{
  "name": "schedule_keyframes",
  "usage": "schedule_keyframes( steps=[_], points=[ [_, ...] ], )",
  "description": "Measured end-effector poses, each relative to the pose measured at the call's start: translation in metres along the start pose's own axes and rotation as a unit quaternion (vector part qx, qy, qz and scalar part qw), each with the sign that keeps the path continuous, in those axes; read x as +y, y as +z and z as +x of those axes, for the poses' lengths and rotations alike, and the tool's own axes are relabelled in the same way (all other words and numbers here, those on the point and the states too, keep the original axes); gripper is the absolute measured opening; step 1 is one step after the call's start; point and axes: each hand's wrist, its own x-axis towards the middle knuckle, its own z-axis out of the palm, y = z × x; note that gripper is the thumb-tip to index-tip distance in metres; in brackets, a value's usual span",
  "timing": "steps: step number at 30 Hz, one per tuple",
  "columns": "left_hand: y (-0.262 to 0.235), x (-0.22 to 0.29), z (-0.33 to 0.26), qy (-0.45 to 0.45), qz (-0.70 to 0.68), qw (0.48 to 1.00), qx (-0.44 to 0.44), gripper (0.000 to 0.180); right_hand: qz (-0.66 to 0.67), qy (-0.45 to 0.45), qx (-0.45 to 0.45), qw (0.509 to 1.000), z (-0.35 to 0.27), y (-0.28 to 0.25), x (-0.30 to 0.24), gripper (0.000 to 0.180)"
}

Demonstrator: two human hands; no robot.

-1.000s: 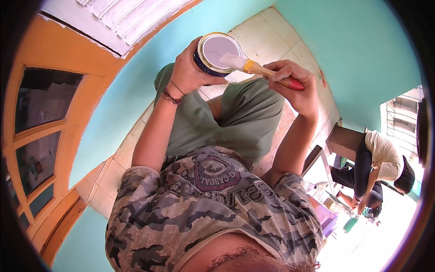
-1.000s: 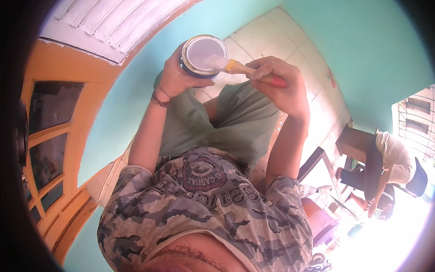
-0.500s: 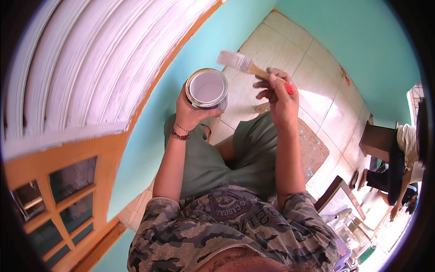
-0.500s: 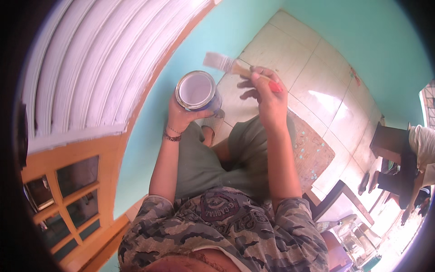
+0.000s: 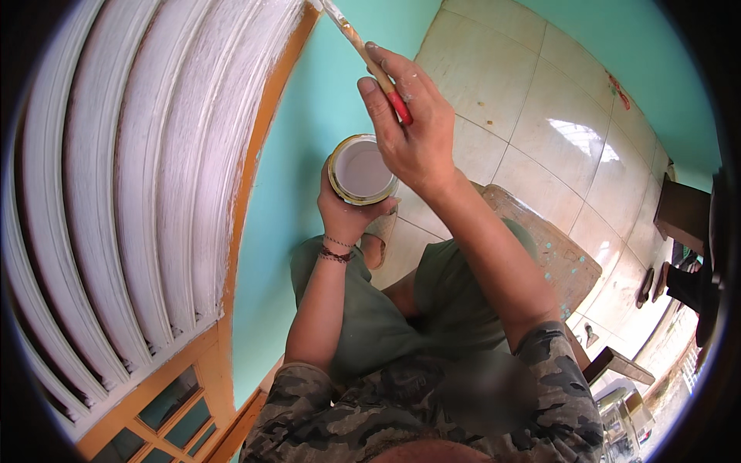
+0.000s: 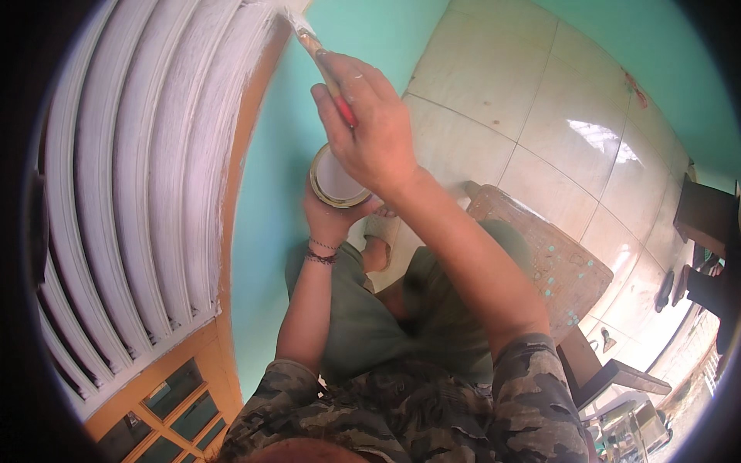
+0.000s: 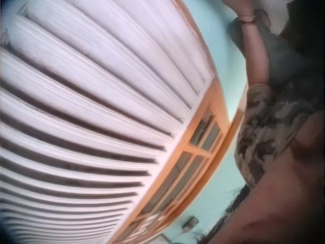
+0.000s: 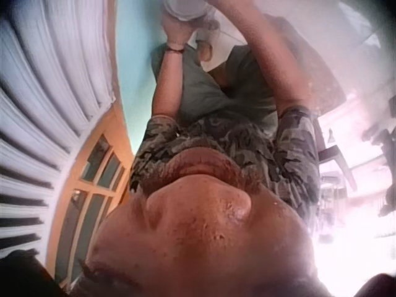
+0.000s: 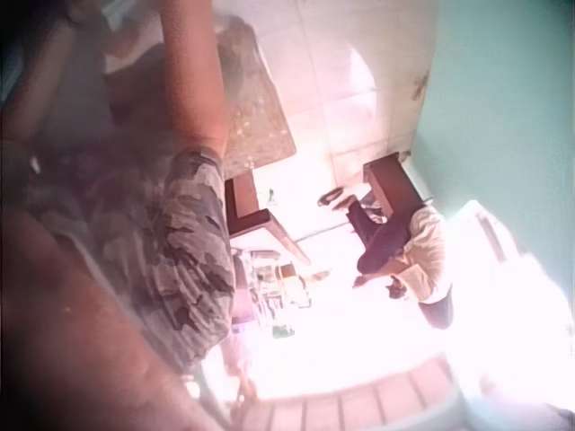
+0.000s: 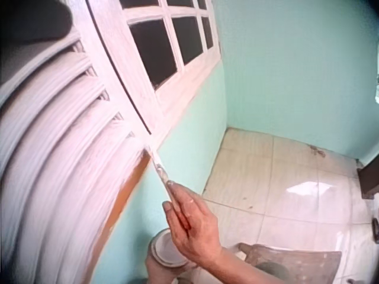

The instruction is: The person paints a white slatted wooden structure using a paintbrush and a small paint can. They repeatedly dip the brush into the can and apply white paint to the slats and frame.

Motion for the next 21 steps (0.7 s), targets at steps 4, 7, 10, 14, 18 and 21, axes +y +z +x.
schedule_keyframes(
  steps=[4,7,10,14,18,21],
  points=[
    [0.022,-0.013,0.007,-0.039,0.048,0.998,0.016,0.104,0.004,0.038,0.048,0.998,-0.004,0.02,0.005,0.031],
    [0.034,-0.014,0.008,-0.067,0.042,0.997,-0.009,0.102,0.011,0.03,0.078,0.996,0.0,0.027,0.005,0.034],
    [0.043,-0.019,0.006,-0.008,0.008,0.999,-0.035,0.072,0.006,0.017,0.063,0.998,-0.002,0.031,0.002,0.036],
    [0.051,-0.016,0.001,0.043,0.03,0.998,-0.035,0.058,0.003,0.021,0.066,0.998,-0.006,0.034,0.004,0.039],
    [0.052,-0.045,-0.008,0.065,0.076,0.992,-0.083,0.059,0.012,0.016,0.062,0.998,-0.006,0.039,0.004,0.044],
    [0.057,-0.094,-0.02,0.039,0.105,0.982,-0.153,0.054,0.029,0.021,0.051,0.998,-0.01,0.045,0.003,0.046]
  ],
)
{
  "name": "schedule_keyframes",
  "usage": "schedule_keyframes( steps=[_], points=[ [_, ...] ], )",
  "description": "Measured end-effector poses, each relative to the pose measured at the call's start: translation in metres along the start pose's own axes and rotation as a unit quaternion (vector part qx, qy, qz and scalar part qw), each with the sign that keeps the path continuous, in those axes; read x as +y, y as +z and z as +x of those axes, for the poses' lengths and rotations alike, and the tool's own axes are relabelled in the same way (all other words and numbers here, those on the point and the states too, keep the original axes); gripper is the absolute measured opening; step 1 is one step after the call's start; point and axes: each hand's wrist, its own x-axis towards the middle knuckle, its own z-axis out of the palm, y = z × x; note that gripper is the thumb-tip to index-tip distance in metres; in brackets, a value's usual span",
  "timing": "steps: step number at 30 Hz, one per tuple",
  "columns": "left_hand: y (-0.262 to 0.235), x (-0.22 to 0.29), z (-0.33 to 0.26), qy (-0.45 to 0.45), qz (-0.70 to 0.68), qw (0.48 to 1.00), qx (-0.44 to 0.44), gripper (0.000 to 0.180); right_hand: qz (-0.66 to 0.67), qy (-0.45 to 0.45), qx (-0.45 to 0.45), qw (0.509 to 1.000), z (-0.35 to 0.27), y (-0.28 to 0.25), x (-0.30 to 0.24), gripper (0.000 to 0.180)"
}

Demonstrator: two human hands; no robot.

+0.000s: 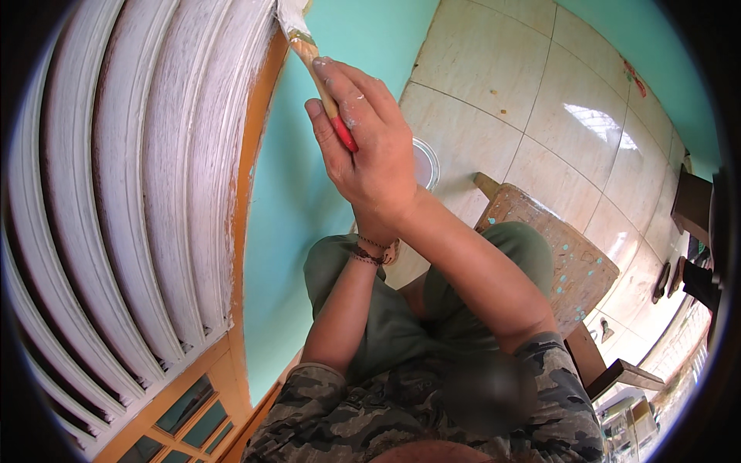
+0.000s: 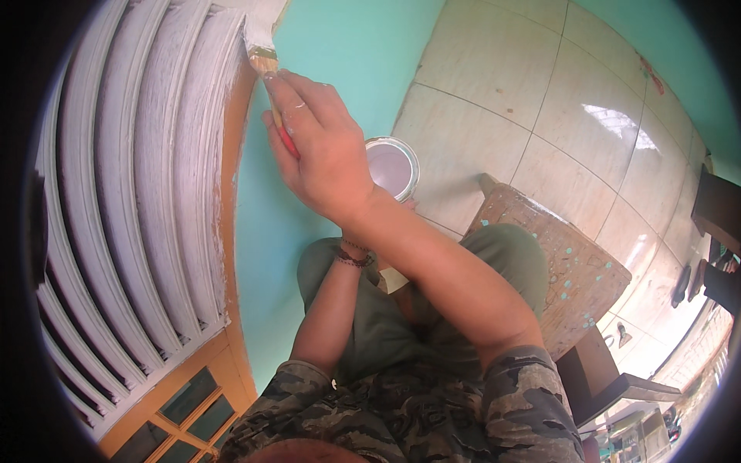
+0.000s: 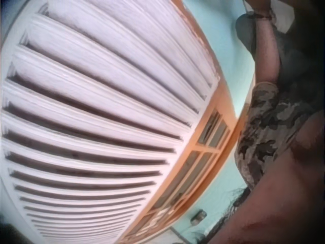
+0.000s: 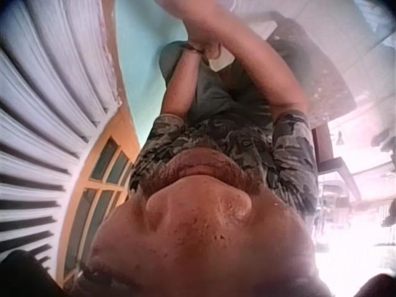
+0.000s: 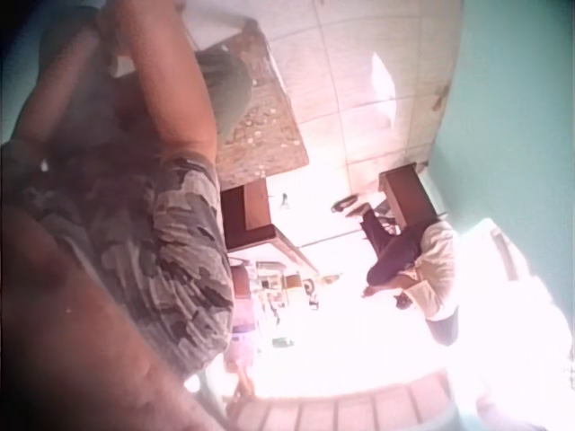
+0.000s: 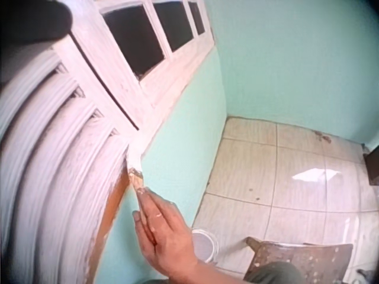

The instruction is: The person paints a white slatted wooden structure using a paintbrush and a small paint can. They repeatedly dip the brush into the can and apply white paint to the slats and frame.

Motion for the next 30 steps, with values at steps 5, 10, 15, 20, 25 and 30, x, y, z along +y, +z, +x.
schedule_keyframes(
  steps=[5,10,15,20,25,30],
  points=[
    [0.017,-0.009,-0.007,-0.084,-0.252,0.964,-0.033,0.048,0.024,0.007,-0.026,0.999,-0.007,-0.003,-0.006,0.047],
    [-0.02,0.05,0.004,-0.005,-0.017,0.999,-0.038,0.055,-0.011,0.006,0.018,1.0,-0.004,-0.016,-0.006,0.045],
    [-0.019,0.042,0.002,0.035,-0.047,0.998,0.024,0.061,-0.002,0.029,0.006,1.0,0.009,-0.01,0.006,0.043],
    [-0.012,0.03,-0.001,0.052,0.002,0.999,0.015,0.071,0.02,0.021,-0.022,0.999,0.001,-0.006,0.005,0.04],
    [-0.005,0.029,0.002,0.027,-0.054,0.998,-0.001,0.063,0.015,0.037,-0.065,0.997,-0.003,-0.016,-0.003,0.036],
    [-0.002,0.044,0.012,-0.036,-0.225,0.974,0.016,0.056,0.005,0.031,-0.005,0.999,0.001,-0.024,0.002,0.039]
  ],
)
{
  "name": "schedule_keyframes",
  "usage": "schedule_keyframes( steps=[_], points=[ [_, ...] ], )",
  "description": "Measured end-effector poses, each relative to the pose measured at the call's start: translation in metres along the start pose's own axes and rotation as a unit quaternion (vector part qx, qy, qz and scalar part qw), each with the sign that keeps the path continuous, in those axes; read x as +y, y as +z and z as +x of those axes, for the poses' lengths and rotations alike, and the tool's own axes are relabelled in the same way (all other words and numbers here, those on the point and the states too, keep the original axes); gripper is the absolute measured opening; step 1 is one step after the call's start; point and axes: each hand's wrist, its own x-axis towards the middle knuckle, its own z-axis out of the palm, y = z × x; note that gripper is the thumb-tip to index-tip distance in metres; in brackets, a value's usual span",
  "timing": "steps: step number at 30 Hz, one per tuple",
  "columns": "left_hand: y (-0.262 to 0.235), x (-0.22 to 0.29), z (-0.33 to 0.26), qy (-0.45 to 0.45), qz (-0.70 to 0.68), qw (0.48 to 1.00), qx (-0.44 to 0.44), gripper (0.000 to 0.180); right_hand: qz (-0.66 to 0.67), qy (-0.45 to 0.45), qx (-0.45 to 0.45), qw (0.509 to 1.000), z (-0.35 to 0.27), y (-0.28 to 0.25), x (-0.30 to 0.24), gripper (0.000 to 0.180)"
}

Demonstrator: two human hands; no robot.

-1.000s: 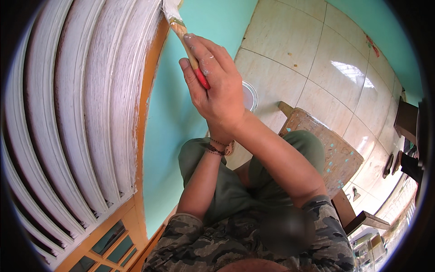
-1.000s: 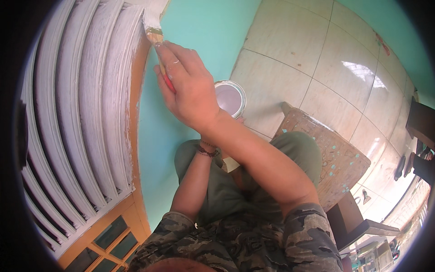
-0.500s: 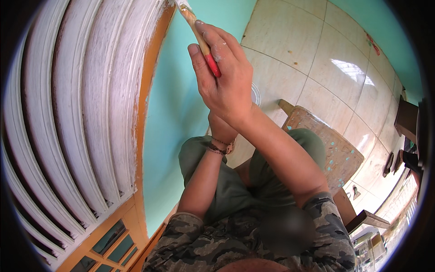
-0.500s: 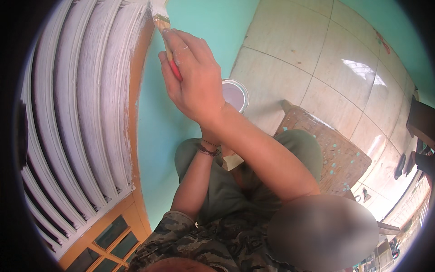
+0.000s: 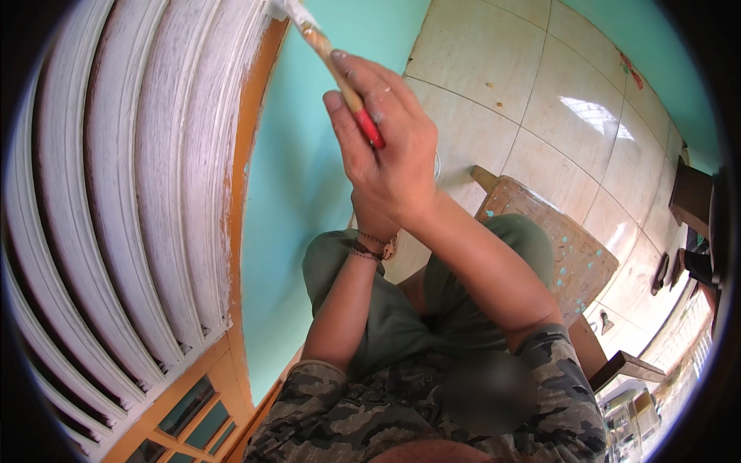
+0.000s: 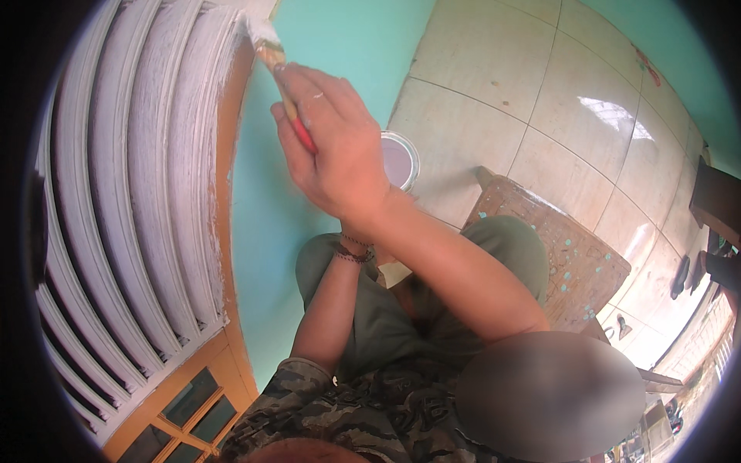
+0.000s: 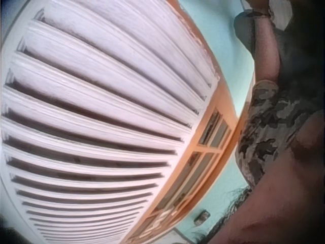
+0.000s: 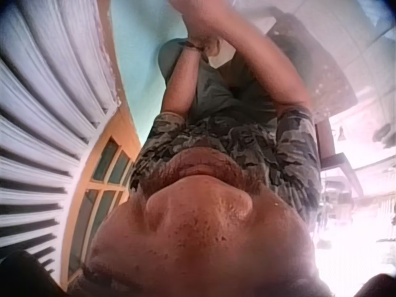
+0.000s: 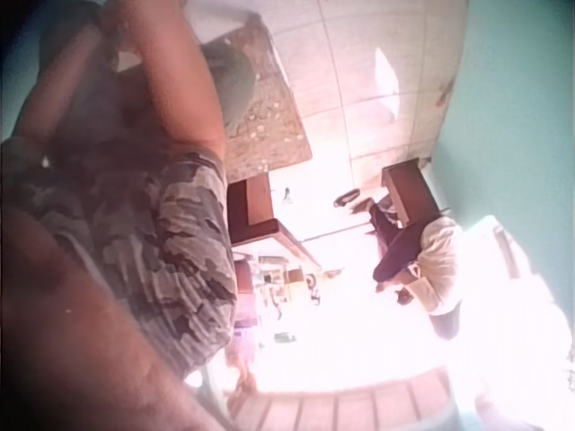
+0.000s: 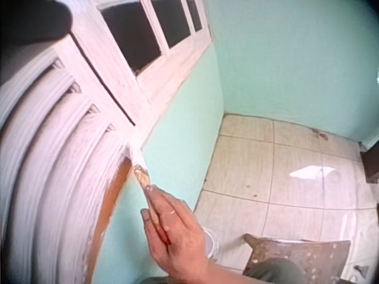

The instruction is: The person paints a white slatted wooden structure using a paintbrush and a small paint can. They repeatedly dip the brush into the can and apply white paint to the slats and frame.

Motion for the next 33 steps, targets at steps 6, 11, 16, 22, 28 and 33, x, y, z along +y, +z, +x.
schedule_keyframes(
  steps=[6,11,16,22,28,33],
  points=[
    [-0.001,0.029,0.009,0.1,0.119,0.982,0.111,0.054,0.011,0.01,0.001,1.0,0.008,0.01,0.011,0.038],
    [-0.002,0.029,0.004,0.07,0.124,0.984,0.102,0.049,0.035,0.032,-0.025,0.999,0.001,0.012,0.012,0.035],
    [-0.001,0.028,0.006,0.052,0.159,0.981,0.094,0.049,0.021,-0.001,-0.045,0.999,0.0,0.005,0.015,0.032],
    [-0.002,0.029,0.009,0.015,0.162,0.982,0.099,0.063,0.027,-0.007,-0.057,0.998,-0.002,-0.006,0.01,0.031],
    [-0.002,0.02,0.006,-0.021,0.126,0.987,0.097,0.083,0.021,0.039,0.0,0.999,0.006,0.001,0.021,0.035],
    [0.0,0.018,0.007,-0.014,0.111,0.989,0.095,0.082,0.054,0.034,-0.032,0.997,0.001,0.006,0.025,0.036]
  ],
)
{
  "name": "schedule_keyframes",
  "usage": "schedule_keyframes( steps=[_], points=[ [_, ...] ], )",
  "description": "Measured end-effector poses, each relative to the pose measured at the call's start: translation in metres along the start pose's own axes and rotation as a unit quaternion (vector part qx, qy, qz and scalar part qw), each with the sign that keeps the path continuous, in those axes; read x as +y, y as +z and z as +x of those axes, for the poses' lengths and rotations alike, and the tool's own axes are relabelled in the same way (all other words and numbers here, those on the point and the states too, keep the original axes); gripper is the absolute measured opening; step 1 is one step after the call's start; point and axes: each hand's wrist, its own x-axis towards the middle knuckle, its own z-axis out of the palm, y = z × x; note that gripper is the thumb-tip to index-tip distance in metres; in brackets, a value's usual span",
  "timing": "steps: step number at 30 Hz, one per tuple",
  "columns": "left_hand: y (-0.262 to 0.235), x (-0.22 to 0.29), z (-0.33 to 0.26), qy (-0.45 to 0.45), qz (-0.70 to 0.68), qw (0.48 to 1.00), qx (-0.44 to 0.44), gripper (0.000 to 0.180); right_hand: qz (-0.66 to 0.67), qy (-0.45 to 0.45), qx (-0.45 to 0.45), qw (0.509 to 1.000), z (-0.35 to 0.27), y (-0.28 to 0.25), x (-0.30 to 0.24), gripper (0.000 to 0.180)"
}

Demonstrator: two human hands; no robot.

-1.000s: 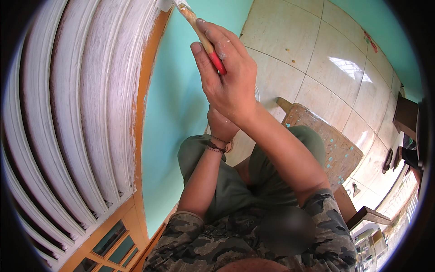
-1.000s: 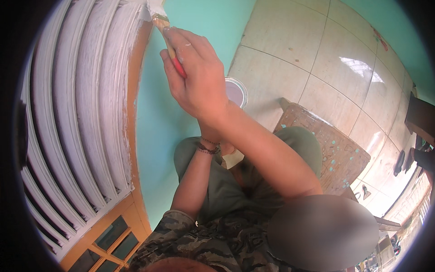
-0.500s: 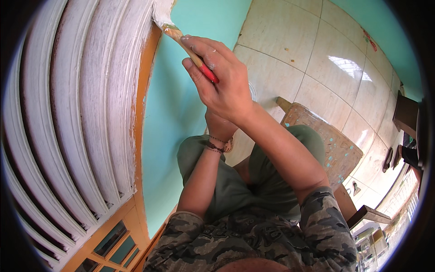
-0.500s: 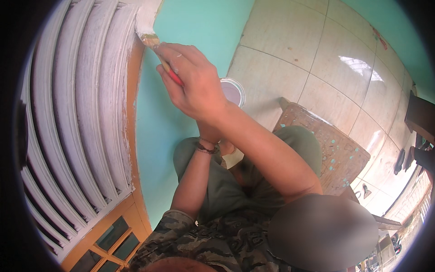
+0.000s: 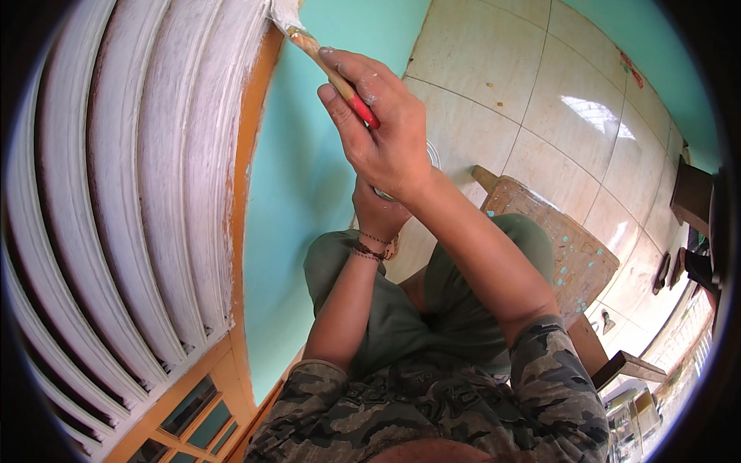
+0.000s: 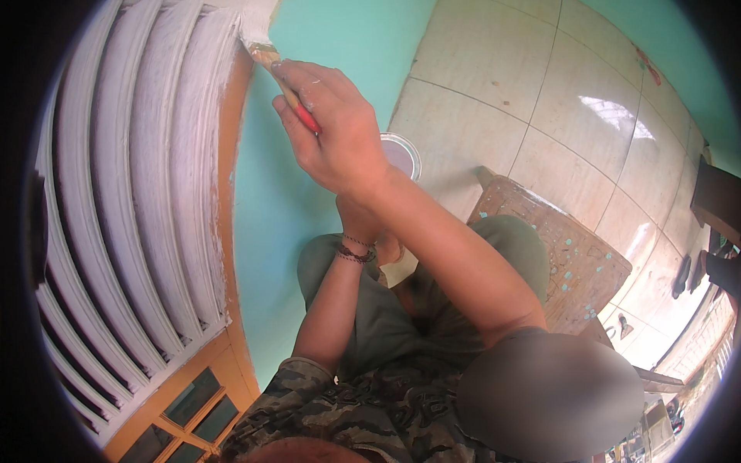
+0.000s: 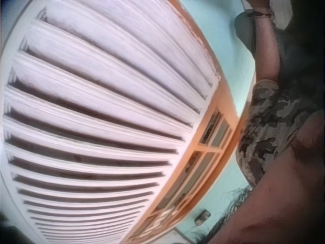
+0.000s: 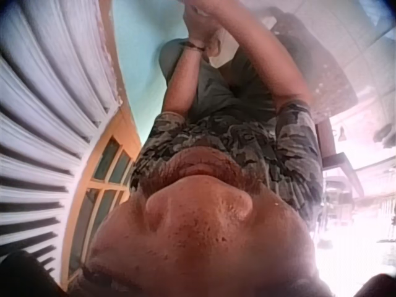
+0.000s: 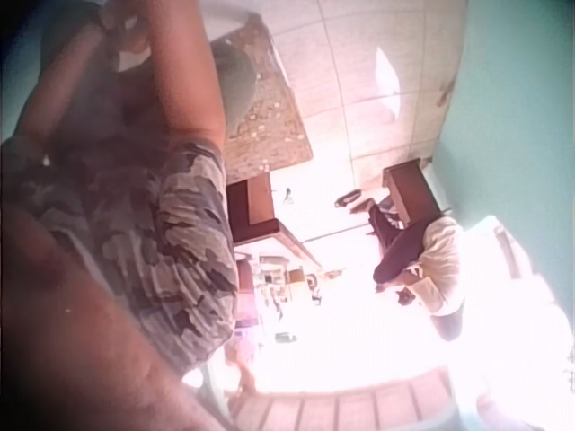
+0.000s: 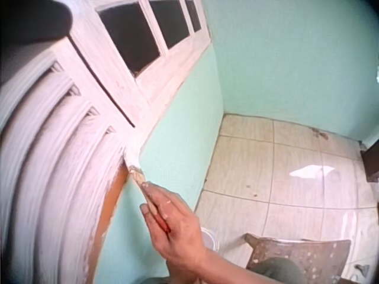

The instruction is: The person paints a white slatted wooden structure using a paintbrush and a small paint can. They repeatedly dip the brush into the can and apply white paint to the slats and frame.

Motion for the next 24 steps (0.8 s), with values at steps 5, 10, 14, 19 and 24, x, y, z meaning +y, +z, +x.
schedule_keyframes(
  steps=[5,10,14,19,24],
  points=[
    [0.0,0.012,0.0,-0.027,-0.035,0.999,-0.005,0.069,-0.009,-0.006,-0.023,1.0,-0.001,-0.004,-0.001,0.03],
    [0.0,0.014,0.004,-0.022,0.055,0.997,-0.041,0.058,-0.002,-0.007,-0.019,1.0,-0.004,-0.004,-0.001,0.03],
    [-0.001,0.008,0.0,-0.009,0.045,0.998,-0.051,0.066,0.003,-0.002,-0.029,1.0,-0.006,-0.005,-0.004,0.031],
    [0.001,-0.007,-0.008,0.014,0.012,0.998,-0.059,0.077,0.017,0.013,-0.042,0.999,-0.01,-0.006,-0.009,0.032],
    [0.002,-0.02,-0.008,0.048,0.058,0.995,-0.064,0.082,0.041,0.065,-0.027,0.997,-0.01,-0.022,-0.021,0.03]
  ],
)
